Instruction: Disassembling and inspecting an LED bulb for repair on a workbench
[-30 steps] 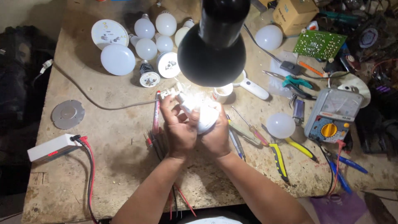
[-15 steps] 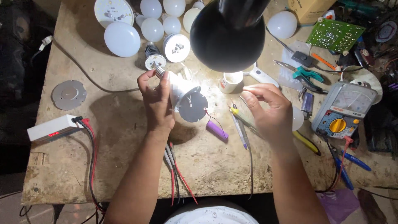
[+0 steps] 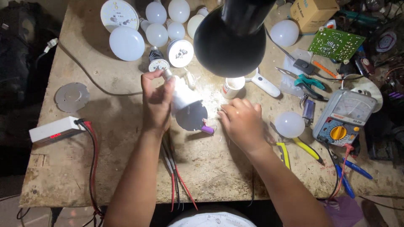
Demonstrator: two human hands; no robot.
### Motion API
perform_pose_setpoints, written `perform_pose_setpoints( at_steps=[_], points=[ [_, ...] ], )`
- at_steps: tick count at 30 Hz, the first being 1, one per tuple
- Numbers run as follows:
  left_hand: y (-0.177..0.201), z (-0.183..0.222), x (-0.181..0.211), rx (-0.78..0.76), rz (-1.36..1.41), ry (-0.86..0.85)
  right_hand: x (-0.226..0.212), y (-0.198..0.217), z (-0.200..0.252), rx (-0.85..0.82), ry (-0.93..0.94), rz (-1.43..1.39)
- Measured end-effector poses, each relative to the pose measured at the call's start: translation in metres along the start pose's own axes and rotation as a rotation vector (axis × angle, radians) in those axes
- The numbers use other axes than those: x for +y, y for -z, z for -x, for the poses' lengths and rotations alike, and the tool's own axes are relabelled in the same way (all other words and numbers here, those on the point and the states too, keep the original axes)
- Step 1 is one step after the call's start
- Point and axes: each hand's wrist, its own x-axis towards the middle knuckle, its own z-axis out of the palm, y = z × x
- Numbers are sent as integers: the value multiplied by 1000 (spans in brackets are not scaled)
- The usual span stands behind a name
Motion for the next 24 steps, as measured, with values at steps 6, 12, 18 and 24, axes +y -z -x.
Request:
perform_pose_setpoints(
  at_steps=[6, 12, 18, 24],
  points=[
    [-15, 17, 13, -112, -599, -52, -4, -18, -3, -60, -58, 17],
    [-14, 16, -11, -315, -672, -264, 2, -30, -9, -82, -98, -32],
    [-18, 17, 2, -483, -507, -366, -4, 26, -14, 180, -225, -721],
    [-28, 26, -3, -539, -351, -229, -9, 40, -20, 309, -156, -869]
  ],
)
